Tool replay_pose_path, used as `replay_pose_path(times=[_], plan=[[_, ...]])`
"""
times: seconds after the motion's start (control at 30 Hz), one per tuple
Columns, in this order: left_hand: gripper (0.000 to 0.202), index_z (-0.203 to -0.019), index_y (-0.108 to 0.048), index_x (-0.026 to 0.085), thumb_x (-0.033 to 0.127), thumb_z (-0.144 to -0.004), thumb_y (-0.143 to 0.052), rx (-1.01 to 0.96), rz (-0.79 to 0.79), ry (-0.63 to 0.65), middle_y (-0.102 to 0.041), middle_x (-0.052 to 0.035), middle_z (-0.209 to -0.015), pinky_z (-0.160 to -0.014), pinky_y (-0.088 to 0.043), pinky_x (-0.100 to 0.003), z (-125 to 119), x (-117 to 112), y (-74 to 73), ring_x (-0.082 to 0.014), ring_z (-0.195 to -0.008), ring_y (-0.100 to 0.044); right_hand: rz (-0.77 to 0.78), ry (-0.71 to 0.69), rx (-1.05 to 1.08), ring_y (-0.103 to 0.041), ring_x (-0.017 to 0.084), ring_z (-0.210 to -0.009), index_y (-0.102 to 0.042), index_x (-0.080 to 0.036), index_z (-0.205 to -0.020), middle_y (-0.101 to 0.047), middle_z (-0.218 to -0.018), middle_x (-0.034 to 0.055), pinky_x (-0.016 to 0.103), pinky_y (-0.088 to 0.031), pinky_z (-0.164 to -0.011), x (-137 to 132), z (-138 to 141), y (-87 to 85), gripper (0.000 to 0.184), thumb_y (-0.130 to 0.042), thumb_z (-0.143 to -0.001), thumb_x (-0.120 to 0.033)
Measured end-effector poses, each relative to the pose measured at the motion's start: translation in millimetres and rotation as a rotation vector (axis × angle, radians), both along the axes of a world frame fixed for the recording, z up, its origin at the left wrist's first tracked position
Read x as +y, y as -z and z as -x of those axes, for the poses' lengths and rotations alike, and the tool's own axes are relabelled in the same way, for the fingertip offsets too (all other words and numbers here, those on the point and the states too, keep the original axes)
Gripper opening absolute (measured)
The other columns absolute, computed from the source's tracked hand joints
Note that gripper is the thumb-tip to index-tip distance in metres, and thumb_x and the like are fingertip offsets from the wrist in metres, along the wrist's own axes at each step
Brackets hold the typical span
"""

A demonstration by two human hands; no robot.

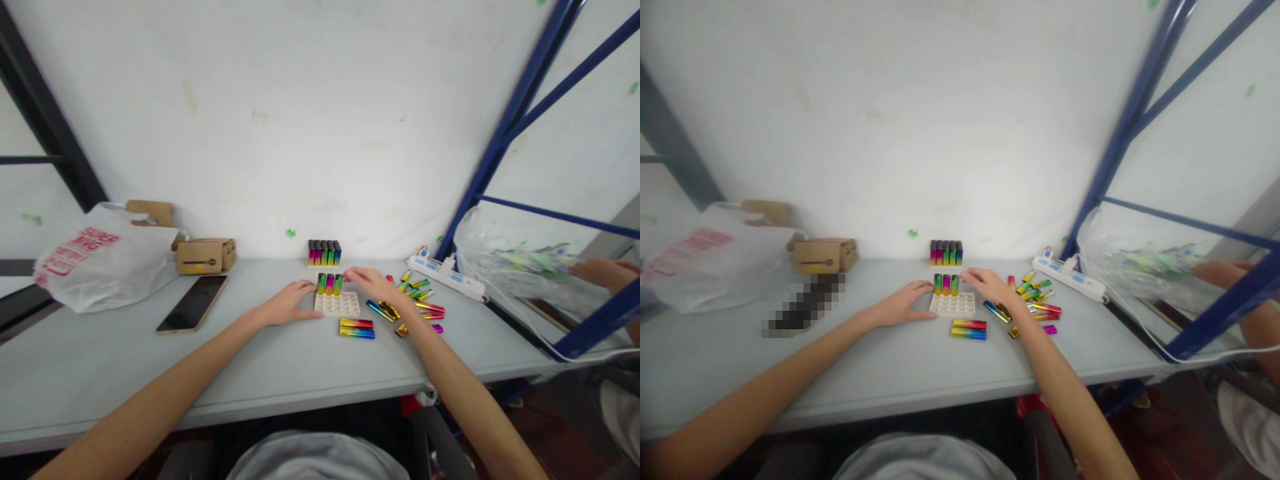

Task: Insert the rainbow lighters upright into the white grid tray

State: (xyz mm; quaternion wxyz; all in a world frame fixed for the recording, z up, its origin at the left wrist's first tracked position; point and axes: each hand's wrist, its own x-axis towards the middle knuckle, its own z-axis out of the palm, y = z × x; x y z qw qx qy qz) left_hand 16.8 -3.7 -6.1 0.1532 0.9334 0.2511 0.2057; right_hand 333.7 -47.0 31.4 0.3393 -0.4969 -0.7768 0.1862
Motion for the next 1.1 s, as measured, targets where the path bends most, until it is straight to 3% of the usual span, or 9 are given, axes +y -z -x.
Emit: replay_pose_path(times=[0.07,0.2,0.33,0.43,0.53,0.77,0.9,1.0,1.1], plan=[[0.078,-0.146,-0.065,0.023,0.083,-0.096,-0.066,0.001,0.002,-0.009,-0.064,-0.0145,-0.153,-0.126,-0.044,-0.046,0,0,0.8,-0.0353,-0.142,-0.061,-0.077,0.264,-0.057,-0.075,0.031,-0.114,-0.082,-0.02,-0.108,-0.083,-0.116,0.0142,0.044,-0.053,-0.109,4,-11,-1.0,0.051,-0.043,-0.115,-0.052],[0.081,-0.146,-0.065,0.022,0.086,-0.096,-0.063,0.01,0.002,-0.019,-0.063,-0.0153,-0.155,-0.127,-0.043,-0.047,0,1,1.9,-0.0367,-0.143,-0.06,-0.089,0.794,-0.359,-0.062,0.041,-0.142,-0.077,-0.012,-0.133,-0.071,-0.145,0.0262,0.063,-0.032,-0.128,6,-41,2.6,0.041,-0.05,-0.111,-0.034],[0.082,-0.147,-0.064,0.021,0.086,-0.097,-0.061,0.023,-0.005,-0.016,-0.062,-0.016,-0.155,-0.127,-0.043,-0.047,0,0,1.4,-0.0367,-0.144,-0.06,0.161,0.974,-0.487,-0.06,0.046,-0.145,-0.08,-0.009,-0.131,-0.068,-0.147,0.0321,0.072,-0.033,-0.124,1,-74,11.7,0.043,-0.048,-0.108,-0.028],[0.083,-0.147,-0.064,0.021,0.087,-0.097,-0.06,0.029,-0.009,-0.017,-0.062,-0.0161,-0.155,-0.127,-0.042,-0.046,0,0,0.9,-0.0364,-0.144,-0.06,0.247,0.963,-0.501,-0.073,0.042,-0.129,-0.084,-0.008,-0.121,-0.079,-0.124,0.0312,0.062,-0.046,-0.118,2,-88,15.6,0.039,-0.052,-0.103,-0.021],[0.084,-0.147,-0.064,0.021,0.088,-0.097,-0.06,0.034,-0.013,-0.02,-0.062,-0.0161,-0.155,-0.127,-0.042,-0.045,0,0,0.7,-0.0362,-0.144,-0.06,0.222,0.959,-0.493,-0.077,0.039,-0.122,-0.083,-0.004,-0.122,-0.08,-0.12,0.033,0.048,-0.055,-0.108,8,-90,15.9,0.038,-0.054,-0.099,-0.014],[0.085,-0.147,-0.063,0.019,0.088,-0.098,-0.059,0.044,-0.022,-0.012,-0.062,-0.0174,-0.155,-0.127,-0.042,-0.045,0,0,0.1,-0.0358,-0.143,-0.06,0.078,0.861,-0.422,-0.076,0.032,-0.123,-0.073,-0.003,-0.14,-0.082,-0.124,0.0256,0.037,-0.054,-0.107,21,-86,10.4,0.05,-0.059,-0.092,-0.004],[0.083,-0.148,-0.063,0.019,0.085,-0.098,-0.061,0.048,-0.025,-0.02,-0.062,-0.0176,-0.155,-0.126,-0.043,-0.046,0,-1,-0.1,-0.0361,-0.143,-0.06,-0.014,0.763,-0.301,-0.078,0.03,-0.112,-0.078,-0.013,-0.128,-0.084,-0.116,0.0164,0.037,-0.056,-0.103,22,-76,4.4,0.036,-0.064,-0.096,-0.019],[0.083,-0.149,-0.062,0.019,0.085,-0.099,-0.06,0.048,-0.022,-0.017,-0.061,-0.0168,-0.156,-0.127,-0.043,-0.044,0,-2,-0.3,-0.0353,-0.143,-0.06,-0.106,0.485,0.058,-0.077,0.027,-0.099,-0.076,-0.018,-0.118,-0.083,-0.105,0.011,0.038,-0.059,-0.093,20,-55,4.2,0.031,-0.063,-0.1,-0.039],[0.082,-0.148,-0.063,0.019,0.085,-0.099,-0.06,0.034,-0.023,-0.012,-0.062,-0.0168,-0.154,-0.126,-0.044,-0.045,0,-2,-0.4,-0.0355,-0.142,-0.061,-0.042,0.201,0.395,-0.071,0.022,-0.079,-0.067,-0.022,-0.119,-0.074,-0.087,0.0039,0.035,-0.059,-0.075,17,-23,9.7,0.048,-0.058,-0.101,-0.066]])
